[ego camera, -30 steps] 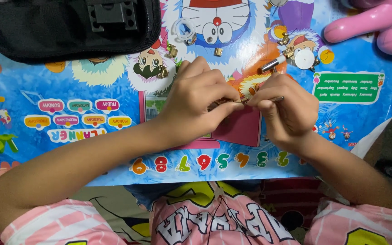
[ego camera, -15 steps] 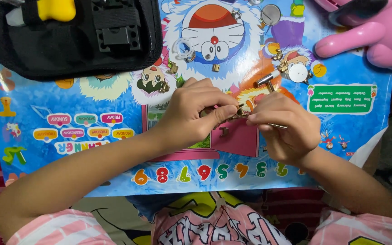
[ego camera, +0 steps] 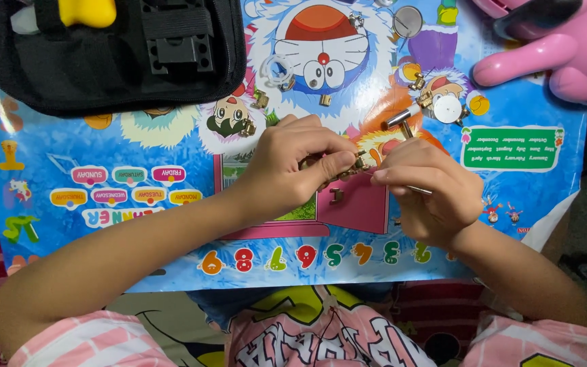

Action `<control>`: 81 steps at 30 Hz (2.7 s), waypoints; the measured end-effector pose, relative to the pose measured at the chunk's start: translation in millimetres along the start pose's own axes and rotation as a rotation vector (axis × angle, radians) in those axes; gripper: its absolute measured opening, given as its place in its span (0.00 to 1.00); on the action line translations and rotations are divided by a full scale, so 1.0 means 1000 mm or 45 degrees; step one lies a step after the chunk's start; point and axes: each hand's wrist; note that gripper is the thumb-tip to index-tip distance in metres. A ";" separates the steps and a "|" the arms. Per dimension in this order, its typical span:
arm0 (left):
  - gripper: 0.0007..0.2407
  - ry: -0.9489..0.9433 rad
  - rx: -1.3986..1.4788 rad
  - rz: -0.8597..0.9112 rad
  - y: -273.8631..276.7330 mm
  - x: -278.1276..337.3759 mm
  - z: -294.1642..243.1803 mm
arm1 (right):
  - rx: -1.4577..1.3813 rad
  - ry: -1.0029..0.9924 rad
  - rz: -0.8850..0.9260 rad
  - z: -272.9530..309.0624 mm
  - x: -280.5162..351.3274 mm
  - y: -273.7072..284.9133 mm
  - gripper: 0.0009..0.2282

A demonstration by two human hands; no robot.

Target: Adjusting a metal watch band by removing pins using a small hammer and a pin-punch tool on a repair mat.

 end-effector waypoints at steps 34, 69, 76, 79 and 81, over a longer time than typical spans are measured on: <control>0.17 0.417 -0.205 0.848 -0.011 -0.012 -0.010 | -0.234 0.108 0.317 -0.001 -0.003 -0.002 0.07; 0.17 0.478 -0.214 0.796 -0.012 -0.013 -0.012 | -0.176 0.171 0.305 -0.002 -0.004 -0.002 0.09; 0.17 0.409 -0.215 0.741 -0.016 -0.006 -0.006 | -0.208 0.161 0.297 -0.005 0.000 -0.001 0.08; 0.16 0.325 -0.152 0.455 -0.014 -0.002 -0.006 | -0.132 0.113 0.109 -0.009 0.000 0.000 0.10; 0.12 0.264 0.026 0.146 -0.010 0.000 -0.014 | 0.265 0.018 -0.091 -0.011 -0.001 0.003 0.04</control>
Point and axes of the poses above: each hand's wrist, its own x-axis away from the middle knuckle, its own y-axis out of the back of the hand, z = x × y, and after that the axes turned 10 degrees about -y, right-handed
